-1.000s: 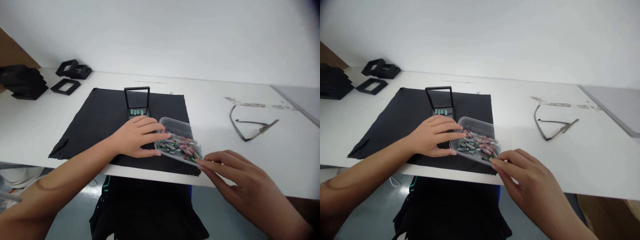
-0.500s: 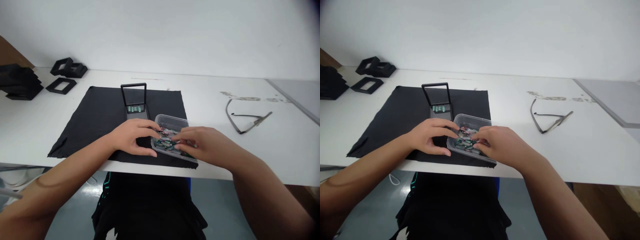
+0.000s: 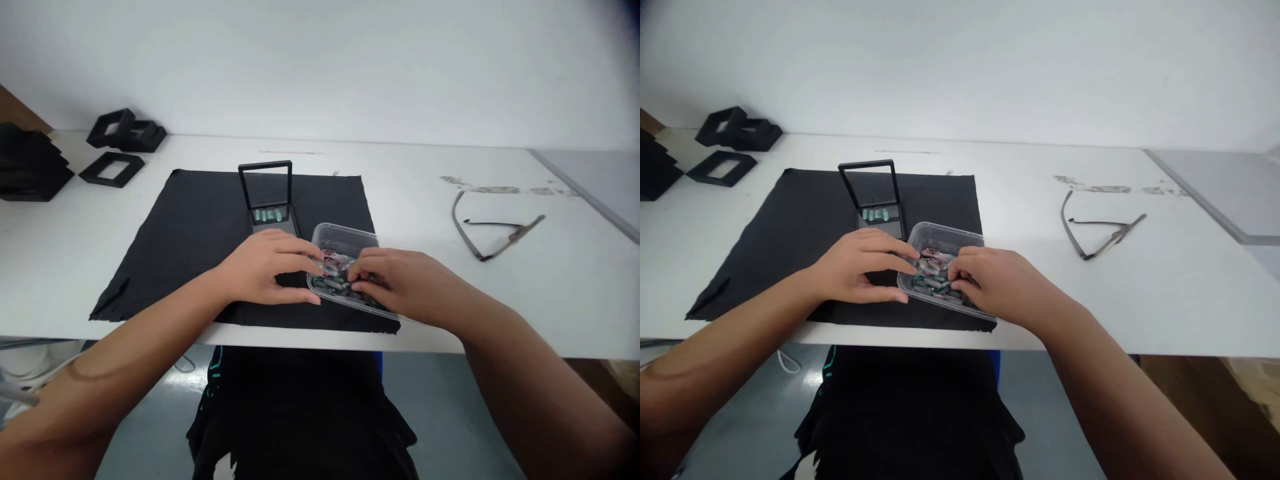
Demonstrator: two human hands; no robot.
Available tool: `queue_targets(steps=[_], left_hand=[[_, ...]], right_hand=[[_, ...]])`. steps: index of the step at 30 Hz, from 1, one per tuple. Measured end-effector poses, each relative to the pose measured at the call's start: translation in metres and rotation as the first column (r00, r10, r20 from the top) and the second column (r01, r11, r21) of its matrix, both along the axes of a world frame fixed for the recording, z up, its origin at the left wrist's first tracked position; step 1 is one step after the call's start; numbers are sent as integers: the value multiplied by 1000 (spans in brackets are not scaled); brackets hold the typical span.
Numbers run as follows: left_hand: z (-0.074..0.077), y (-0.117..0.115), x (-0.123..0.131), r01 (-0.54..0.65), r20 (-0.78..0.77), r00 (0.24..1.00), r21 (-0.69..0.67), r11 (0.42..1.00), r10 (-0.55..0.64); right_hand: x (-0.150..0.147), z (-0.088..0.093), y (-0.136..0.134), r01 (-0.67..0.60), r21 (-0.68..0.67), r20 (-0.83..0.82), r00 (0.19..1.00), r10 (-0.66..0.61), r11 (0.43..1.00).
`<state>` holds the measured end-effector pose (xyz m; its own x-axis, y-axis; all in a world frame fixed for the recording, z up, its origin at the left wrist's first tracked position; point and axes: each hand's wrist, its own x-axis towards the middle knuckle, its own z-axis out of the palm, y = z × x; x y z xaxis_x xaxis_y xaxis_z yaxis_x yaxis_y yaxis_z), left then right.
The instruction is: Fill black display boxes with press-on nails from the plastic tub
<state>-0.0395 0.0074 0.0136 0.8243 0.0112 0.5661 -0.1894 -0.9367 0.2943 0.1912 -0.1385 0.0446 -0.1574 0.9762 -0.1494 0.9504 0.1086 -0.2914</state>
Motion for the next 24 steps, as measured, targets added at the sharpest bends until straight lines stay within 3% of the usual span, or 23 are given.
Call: queue_targets(steps=[10,18,24], left_hand=[[0,-1,0,-6,-9,1000,-10,1000,6],[0,0,1,8,-37,999,-48,999,-9],[0,0,2,15,-34,999,-65,998,-17]], right_hand=[[-1,-1,2,18,87,11,1000,-19,996],[-9,-4,12,1,6,-29,1000,-1,1000],[-9,-3,12,44,37,-96,995,-40,998]])
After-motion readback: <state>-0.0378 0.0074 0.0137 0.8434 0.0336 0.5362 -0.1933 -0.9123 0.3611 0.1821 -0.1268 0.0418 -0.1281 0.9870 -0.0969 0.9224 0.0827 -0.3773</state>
